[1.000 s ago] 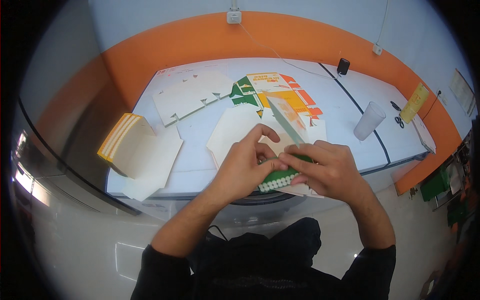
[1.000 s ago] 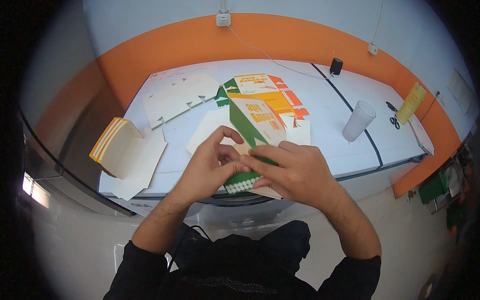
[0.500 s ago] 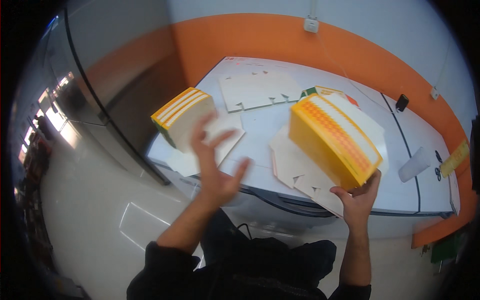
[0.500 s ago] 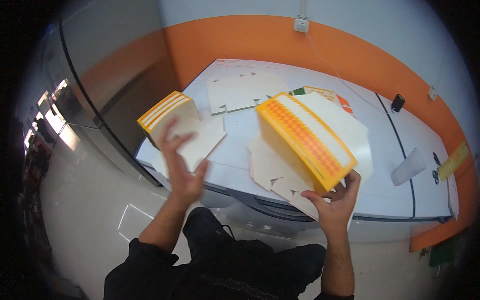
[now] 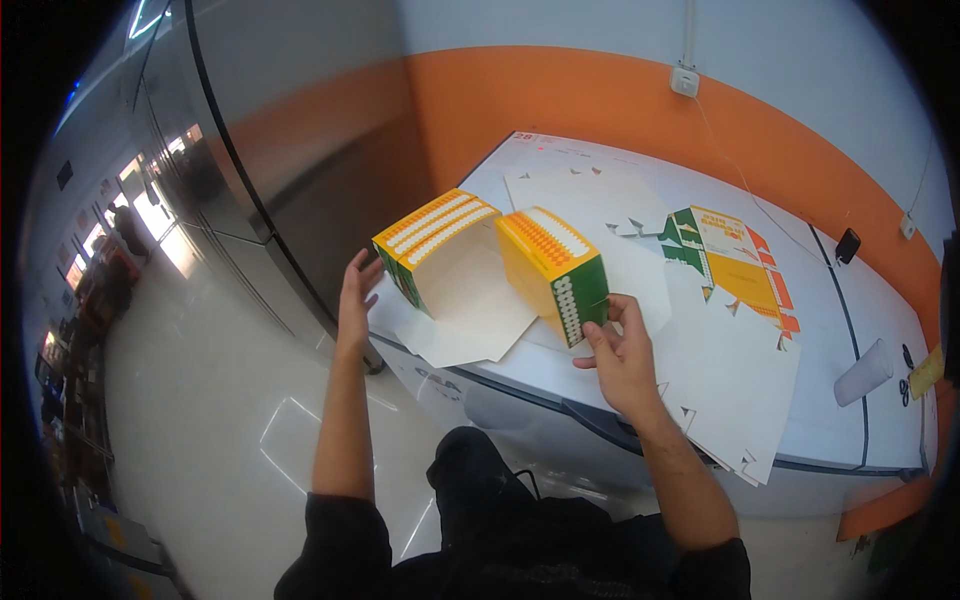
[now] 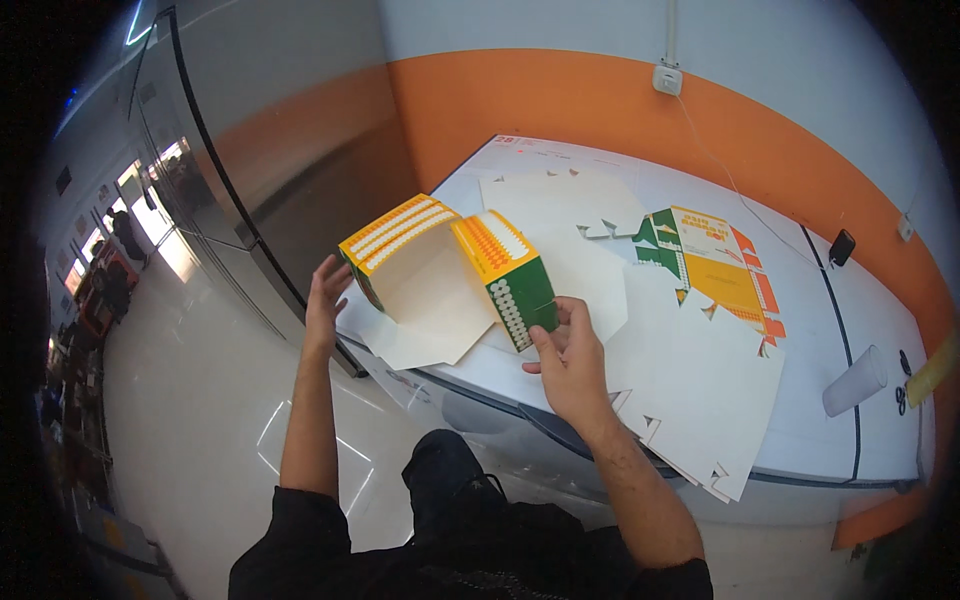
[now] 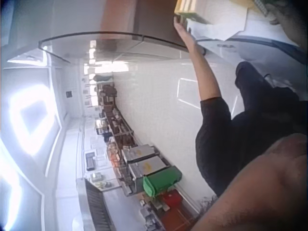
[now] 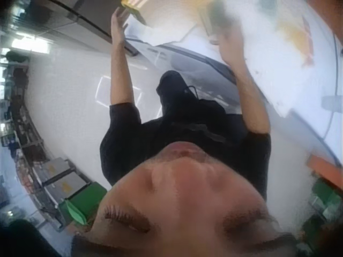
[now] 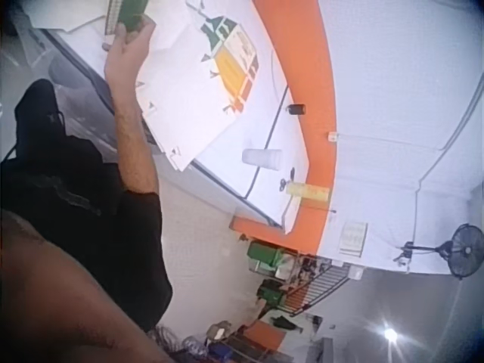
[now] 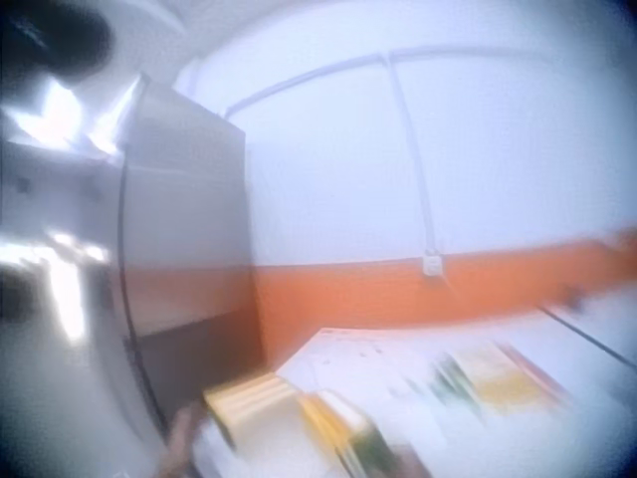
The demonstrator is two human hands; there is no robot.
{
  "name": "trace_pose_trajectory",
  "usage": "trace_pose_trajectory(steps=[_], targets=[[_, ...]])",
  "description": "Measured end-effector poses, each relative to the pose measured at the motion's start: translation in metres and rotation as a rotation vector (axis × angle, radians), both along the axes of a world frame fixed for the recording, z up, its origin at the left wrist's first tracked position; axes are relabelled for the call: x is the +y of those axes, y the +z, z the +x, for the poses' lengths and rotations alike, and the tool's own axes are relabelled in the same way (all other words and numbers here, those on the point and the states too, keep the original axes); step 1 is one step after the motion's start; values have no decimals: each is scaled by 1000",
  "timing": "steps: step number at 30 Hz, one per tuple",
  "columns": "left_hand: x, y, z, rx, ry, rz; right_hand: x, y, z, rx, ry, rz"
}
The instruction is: The person folds multiple cardboard boxes and places them in a stack, then walks to a fryer station, lifts a wire basket of food to drain, and uses a handheld digital timer.
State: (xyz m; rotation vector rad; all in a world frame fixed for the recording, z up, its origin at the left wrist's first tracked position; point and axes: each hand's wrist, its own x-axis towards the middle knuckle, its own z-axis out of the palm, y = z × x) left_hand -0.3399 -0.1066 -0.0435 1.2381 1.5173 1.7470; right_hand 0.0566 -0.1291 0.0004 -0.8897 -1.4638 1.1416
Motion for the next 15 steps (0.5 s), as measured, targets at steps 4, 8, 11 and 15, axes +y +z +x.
trace_pose_trajectory(steps=[4, 8, 11, 15], targets=[[-2, -5, 3, 79, 4, -17, 5, -2, -8, -61, 36, -42], [-8, -1, 13, 85, -88, 28, 7, -8, -6, -28, 31, -30], [-13, 14, 23, 69, -181, 51, 7, -16, -2, 44, 63, -8], [-20, 36, 41, 11, -524, 228, 4, -26, 3, 125, 139, -72]])
